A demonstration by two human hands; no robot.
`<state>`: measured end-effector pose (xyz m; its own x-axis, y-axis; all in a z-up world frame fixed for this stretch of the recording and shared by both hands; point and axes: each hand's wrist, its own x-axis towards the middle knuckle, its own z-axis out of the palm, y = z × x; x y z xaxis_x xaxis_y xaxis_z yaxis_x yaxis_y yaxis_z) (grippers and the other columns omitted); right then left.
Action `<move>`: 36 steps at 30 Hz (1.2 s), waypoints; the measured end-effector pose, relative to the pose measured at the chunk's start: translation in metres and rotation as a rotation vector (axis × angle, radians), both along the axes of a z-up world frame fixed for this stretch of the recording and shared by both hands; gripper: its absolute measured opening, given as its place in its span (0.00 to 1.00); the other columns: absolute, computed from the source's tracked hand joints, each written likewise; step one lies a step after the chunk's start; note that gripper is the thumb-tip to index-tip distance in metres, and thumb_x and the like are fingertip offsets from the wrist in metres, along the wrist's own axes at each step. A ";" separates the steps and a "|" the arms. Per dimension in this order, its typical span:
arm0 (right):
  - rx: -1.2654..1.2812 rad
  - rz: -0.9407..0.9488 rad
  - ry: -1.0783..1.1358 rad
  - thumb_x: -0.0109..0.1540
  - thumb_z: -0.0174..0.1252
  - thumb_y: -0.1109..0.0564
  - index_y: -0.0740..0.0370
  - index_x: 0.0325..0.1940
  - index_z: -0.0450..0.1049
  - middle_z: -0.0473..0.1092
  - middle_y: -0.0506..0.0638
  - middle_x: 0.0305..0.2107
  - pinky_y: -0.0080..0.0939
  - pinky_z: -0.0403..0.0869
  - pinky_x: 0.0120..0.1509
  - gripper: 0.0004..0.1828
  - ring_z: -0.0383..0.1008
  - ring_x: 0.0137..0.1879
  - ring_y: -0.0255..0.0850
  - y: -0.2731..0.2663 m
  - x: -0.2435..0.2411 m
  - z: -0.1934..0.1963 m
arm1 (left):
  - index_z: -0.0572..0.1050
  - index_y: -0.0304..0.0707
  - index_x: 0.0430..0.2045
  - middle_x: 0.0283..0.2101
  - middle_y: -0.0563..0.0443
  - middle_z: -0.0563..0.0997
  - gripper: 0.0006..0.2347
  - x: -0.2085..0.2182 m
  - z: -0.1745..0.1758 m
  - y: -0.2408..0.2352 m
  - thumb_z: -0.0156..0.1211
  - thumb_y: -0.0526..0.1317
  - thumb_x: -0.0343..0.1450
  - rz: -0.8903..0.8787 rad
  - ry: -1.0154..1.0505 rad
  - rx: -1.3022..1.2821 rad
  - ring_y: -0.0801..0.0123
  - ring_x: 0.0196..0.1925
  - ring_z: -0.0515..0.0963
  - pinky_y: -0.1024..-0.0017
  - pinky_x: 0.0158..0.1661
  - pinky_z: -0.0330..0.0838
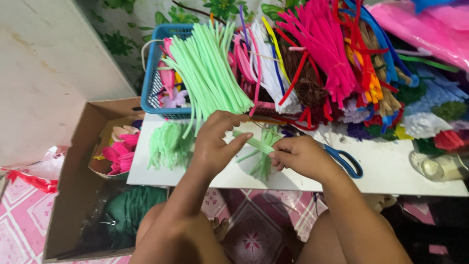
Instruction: Assembling and bundling green pipe cleaners to create leaf-like components for floral arrangements.
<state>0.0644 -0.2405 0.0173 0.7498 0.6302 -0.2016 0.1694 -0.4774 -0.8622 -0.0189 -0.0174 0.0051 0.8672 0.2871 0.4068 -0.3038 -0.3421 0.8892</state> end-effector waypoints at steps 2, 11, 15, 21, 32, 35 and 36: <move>-0.161 0.052 -0.056 0.59 0.61 0.59 0.61 0.27 0.83 0.80 0.54 0.17 0.40 0.82 0.38 0.08 0.84 0.29 0.42 -0.003 0.001 0.006 | 0.84 0.47 0.41 0.38 0.49 0.78 0.11 0.000 0.003 -0.002 0.73 0.43 0.66 0.026 -0.133 0.390 0.57 0.42 0.77 0.66 0.43 0.74; -0.457 0.362 -0.270 0.60 0.58 0.53 0.58 0.34 0.82 0.81 0.49 0.22 0.44 0.80 0.39 0.10 0.84 0.30 0.43 -0.008 0.006 0.013 | 0.80 0.43 0.18 0.20 0.47 0.75 0.04 0.007 -0.020 -0.026 0.62 0.38 0.65 -0.355 0.078 0.687 0.50 0.26 0.77 0.59 0.29 0.73; -0.482 0.369 -0.268 0.60 0.58 0.51 0.54 0.33 0.82 0.81 0.45 0.23 0.43 0.79 0.40 0.09 0.84 0.31 0.40 -0.008 0.005 0.008 | 0.80 0.43 0.18 0.20 0.48 0.76 0.05 0.010 -0.025 -0.025 0.62 0.39 0.65 -0.437 0.168 0.638 0.51 0.26 0.79 0.61 0.30 0.75; -0.429 0.354 -0.278 0.61 0.58 0.51 0.53 0.39 0.82 0.82 0.50 0.29 0.49 0.79 0.45 0.09 0.84 0.39 0.48 -0.005 0.004 0.011 | 0.78 0.42 0.16 0.19 0.49 0.74 0.06 0.010 -0.025 -0.023 0.61 0.38 0.65 -0.422 0.181 0.643 0.53 0.25 0.79 0.63 0.29 0.74; -0.094 0.290 -0.499 0.61 0.60 0.56 0.57 0.32 0.79 0.76 0.52 0.28 0.48 0.76 0.46 0.05 0.78 0.39 0.52 -0.008 0.005 0.008 | 0.81 0.42 0.18 0.21 0.52 0.75 0.03 0.005 -0.018 -0.022 0.65 0.34 0.64 -0.281 0.174 0.096 0.70 0.26 0.76 0.73 0.32 0.74; 0.063 0.188 -0.469 0.61 0.63 0.55 0.54 0.31 0.79 0.73 0.47 0.24 0.43 0.75 0.44 0.05 0.76 0.35 0.45 -0.008 0.008 -0.011 | 0.83 0.42 0.20 0.23 0.53 0.76 0.03 0.009 -0.025 -0.025 0.65 0.33 0.65 -0.220 0.163 -0.085 0.75 0.27 0.74 0.76 0.34 0.72; 0.126 0.163 -0.453 0.62 0.63 0.55 0.54 0.31 0.79 0.70 0.45 0.23 0.41 0.74 0.44 0.05 0.75 0.34 0.43 -0.007 0.008 -0.013 | 0.83 0.42 0.21 0.23 0.54 0.75 0.03 0.011 -0.027 -0.026 0.66 0.33 0.65 -0.204 0.141 -0.150 0.77 0.28 0.73 0.77 0.34 0.72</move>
<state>0.0727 -0.2472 0.0044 0.6340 0.7452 0.2065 0.6041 -0.3106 -0.7339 -0.0077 -0.0439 -0.0223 0.9581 0.1492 0.2444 -0.2228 -0.1479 0.9636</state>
